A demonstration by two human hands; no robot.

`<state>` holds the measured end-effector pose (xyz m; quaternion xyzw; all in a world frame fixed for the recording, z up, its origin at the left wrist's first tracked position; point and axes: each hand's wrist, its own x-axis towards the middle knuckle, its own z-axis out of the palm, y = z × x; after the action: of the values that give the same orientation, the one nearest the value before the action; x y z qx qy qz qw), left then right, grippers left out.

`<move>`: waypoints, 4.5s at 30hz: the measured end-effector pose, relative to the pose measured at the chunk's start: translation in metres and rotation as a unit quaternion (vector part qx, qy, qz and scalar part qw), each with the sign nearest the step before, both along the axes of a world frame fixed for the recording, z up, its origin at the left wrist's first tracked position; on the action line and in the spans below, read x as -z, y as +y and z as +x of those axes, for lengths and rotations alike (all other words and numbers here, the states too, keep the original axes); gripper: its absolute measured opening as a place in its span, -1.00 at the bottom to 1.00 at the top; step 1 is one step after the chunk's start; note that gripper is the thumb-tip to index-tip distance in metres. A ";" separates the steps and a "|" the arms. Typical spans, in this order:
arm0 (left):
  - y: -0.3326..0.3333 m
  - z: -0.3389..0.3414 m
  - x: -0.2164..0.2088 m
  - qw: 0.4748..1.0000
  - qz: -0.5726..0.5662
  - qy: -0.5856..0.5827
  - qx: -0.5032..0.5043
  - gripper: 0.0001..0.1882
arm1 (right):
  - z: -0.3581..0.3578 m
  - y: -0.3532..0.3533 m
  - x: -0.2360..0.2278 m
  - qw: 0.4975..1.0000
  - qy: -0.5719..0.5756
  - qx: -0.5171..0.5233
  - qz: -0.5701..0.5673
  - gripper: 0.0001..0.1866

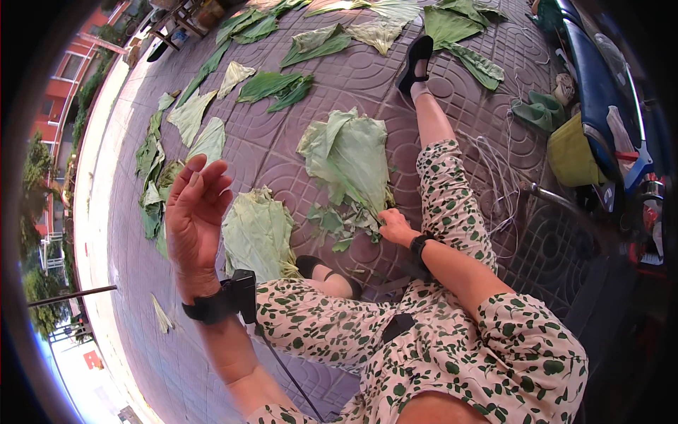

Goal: The person picks up large green leaves from the ground, folds and rolls them by hand, and places them back down.

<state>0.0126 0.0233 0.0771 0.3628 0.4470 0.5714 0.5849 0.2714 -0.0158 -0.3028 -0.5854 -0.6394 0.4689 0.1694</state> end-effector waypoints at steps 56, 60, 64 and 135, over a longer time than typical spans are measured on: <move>-0.019 0.084 0.112 0.979 -0.200 -0.033 0.015 -0.80 | 0.007 0.051 -0.017 0.626 0.642 0.287 -0.338 -0.83; -0.024 0.088 0.129 0.968 -0.245 0.055 0.017 -0.73 | 0.007 0.049 -0.061 0.553 0.719 0.201 -0.369 -0.85; -0.030 0.091 0.154 0.947 -0.284 0.142 0.043 -0.59 | 0.004 0.044 -0.103 0.552 0.735 0.105 -0.380 -0.71; -0.049 0.081 0.093 0.956 -0.160 0.189 0.158 -0.72 | 0.023 0.054 -0.105 0.696 0.645 0.087 -0.304 -0.81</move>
<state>0.0938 -0.0261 -0.0155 0.4320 0.5722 0.3138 0.6225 0.2943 0.0384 -0.1979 -0.2124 -0.1428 0.8832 0.3931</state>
